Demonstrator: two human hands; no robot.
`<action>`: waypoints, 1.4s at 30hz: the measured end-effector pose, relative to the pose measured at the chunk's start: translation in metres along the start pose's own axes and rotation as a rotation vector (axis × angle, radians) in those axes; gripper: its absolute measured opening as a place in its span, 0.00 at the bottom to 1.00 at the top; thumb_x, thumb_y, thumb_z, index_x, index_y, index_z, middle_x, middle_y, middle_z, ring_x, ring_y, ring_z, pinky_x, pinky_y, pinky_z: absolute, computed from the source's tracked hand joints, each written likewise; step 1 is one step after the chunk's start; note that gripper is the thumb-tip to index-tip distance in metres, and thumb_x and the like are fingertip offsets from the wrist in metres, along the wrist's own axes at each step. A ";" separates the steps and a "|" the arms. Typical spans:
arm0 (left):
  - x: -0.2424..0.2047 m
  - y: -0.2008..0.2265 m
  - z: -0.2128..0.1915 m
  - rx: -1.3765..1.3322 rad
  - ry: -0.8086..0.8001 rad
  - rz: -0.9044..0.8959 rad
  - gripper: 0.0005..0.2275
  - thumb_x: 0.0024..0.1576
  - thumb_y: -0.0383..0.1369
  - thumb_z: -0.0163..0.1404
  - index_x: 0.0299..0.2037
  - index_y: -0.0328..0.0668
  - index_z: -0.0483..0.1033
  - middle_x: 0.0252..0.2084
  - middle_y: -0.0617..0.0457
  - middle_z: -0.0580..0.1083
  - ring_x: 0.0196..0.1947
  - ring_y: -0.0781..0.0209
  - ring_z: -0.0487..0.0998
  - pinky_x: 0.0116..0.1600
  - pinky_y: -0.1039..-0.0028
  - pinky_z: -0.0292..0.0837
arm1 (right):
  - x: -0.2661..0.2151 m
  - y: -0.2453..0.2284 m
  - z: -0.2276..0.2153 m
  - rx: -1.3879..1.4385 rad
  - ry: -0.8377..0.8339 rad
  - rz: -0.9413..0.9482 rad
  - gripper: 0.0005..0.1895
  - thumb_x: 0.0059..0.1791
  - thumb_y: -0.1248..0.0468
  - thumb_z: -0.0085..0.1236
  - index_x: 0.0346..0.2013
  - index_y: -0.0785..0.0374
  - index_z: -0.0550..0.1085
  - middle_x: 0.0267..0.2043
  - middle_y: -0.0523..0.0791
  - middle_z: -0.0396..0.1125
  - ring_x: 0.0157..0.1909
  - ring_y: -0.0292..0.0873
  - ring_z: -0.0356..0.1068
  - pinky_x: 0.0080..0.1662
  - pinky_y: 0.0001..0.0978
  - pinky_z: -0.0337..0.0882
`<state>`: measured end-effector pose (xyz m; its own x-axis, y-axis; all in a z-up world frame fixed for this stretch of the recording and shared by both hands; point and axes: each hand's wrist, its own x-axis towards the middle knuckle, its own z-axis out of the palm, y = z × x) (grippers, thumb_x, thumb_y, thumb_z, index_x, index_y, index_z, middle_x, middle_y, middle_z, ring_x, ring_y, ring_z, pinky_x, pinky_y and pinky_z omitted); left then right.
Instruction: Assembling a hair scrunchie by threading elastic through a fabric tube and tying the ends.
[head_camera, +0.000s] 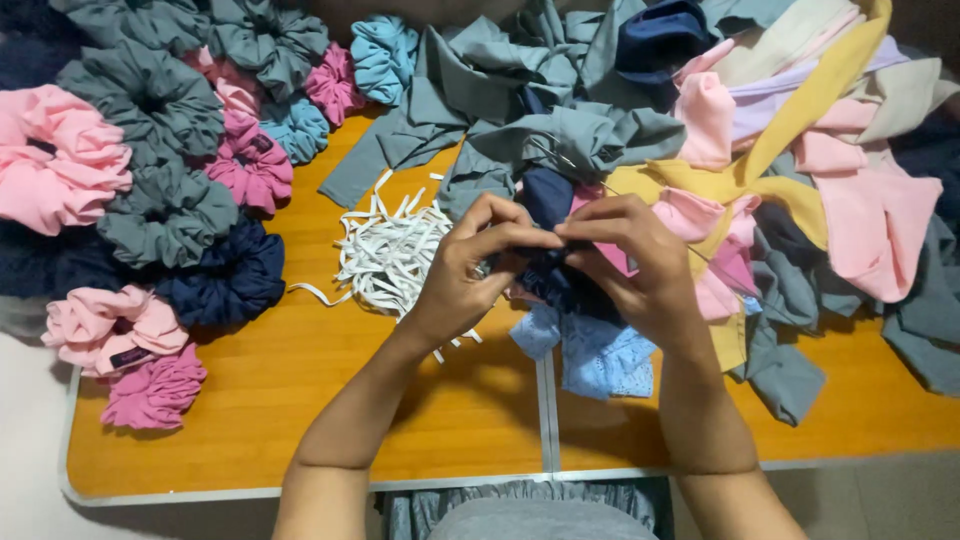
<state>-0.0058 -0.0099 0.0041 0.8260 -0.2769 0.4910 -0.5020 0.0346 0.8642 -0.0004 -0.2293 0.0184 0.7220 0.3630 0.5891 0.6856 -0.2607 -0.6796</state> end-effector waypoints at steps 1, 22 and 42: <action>0.000 0.001 0.001 -0.006 -0.009 0.001 0.13 0.59 0.18 0.52 0.48 0.45 0.82 0.44 0.51 0.68 0.45 0.61 0.73 0.54 0.69 0.73 | -0.003 0.005 0.002 -0.006 0.007 0.006 0.14 0.49 0.70 0.65 0.49 0.67 0.79 0.47 0.52 0.71 0.51 0.52 0.73 0.54 0.43 0.73; -0.003 0.016 0.001 0.544 -0.158 0.437 0.14 0.58 0.40 0.59 0.26 0.47 0.69 0.41 0.55 0.69 0.47 0.50 0.67 0.52 0.64 0.62 | -0.006 0.006 0.030 0.233 0.129 0.013 0.03 0.55 0.70 0.55 0.42 0.65 0.76 0.39 0.49 0.64 0.39 0.43 0.66 0.43 0.36 0.70; -0.016 0.001 -0.007 0.142 -0.395 -0.128 0.09 0.66 0.35 0.45 0.46 0.38 0.64 0.17 0.39 0.71 0.17 0.42 0.76 0.27 0.62 0.71 | 0.005 -0.022 0.009 0.321 -0.298 0.342 0.50 0.48 0.25 0.34 0.71 0.59 0.55 0.33 0.47 0.69 0.30 0.39 0.61 0.37 0.32 0.65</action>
<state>-0.0173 0.0009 -0.0022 0.7364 -0.6172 0.2770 -0.4547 -0.1485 0.8782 -0.0127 -0.2143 0.0320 0.8088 0.5553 0.1937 0.3201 -0.1394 -0.9371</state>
